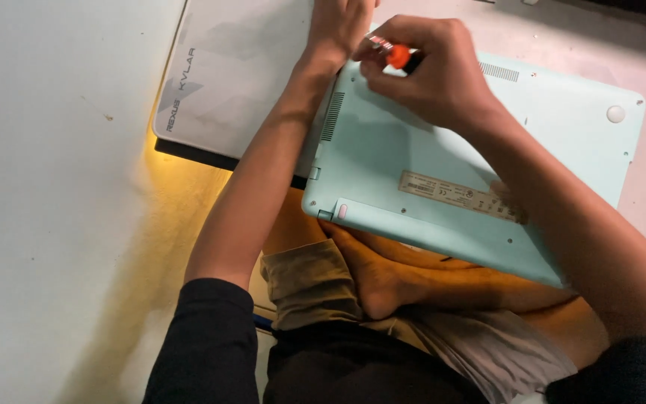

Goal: Fastening the back cover of a laptop using a manual screwdriver and small screws

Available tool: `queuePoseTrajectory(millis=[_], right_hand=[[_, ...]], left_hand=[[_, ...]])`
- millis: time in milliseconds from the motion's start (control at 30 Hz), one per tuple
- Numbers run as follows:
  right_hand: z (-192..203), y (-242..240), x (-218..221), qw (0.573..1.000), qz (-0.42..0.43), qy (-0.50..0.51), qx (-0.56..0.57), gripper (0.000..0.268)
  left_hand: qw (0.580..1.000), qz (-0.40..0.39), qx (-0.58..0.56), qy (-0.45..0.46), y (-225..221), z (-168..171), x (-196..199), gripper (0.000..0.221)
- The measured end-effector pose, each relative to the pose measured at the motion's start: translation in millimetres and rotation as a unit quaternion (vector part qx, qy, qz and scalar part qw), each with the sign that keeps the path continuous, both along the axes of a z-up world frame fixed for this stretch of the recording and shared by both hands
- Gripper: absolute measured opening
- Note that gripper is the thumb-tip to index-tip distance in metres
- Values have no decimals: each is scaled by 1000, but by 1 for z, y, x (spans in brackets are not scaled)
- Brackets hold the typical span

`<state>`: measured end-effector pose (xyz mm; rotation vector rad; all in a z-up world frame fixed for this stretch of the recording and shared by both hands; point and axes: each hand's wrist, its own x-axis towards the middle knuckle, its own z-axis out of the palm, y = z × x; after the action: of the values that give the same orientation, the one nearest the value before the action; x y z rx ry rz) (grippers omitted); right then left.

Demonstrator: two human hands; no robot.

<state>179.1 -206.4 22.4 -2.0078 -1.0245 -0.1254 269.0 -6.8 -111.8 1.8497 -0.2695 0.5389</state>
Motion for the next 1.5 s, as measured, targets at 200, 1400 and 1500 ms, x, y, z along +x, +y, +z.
queuePoseTrajectory(millis=[200,1400,1500], right_hand=[[9,-12,6,997,-38,-44,-54,20],[16,-299,-148,935,-296,138,-138,59],[19,-288,-156,940,-282,111,-156,72]], left_hand=[[998,-46,-5,31,3,21,0,41],[996,-90,11,0,39,10,-17,53],[997,-76,8,-2,34,4,-14,59]])
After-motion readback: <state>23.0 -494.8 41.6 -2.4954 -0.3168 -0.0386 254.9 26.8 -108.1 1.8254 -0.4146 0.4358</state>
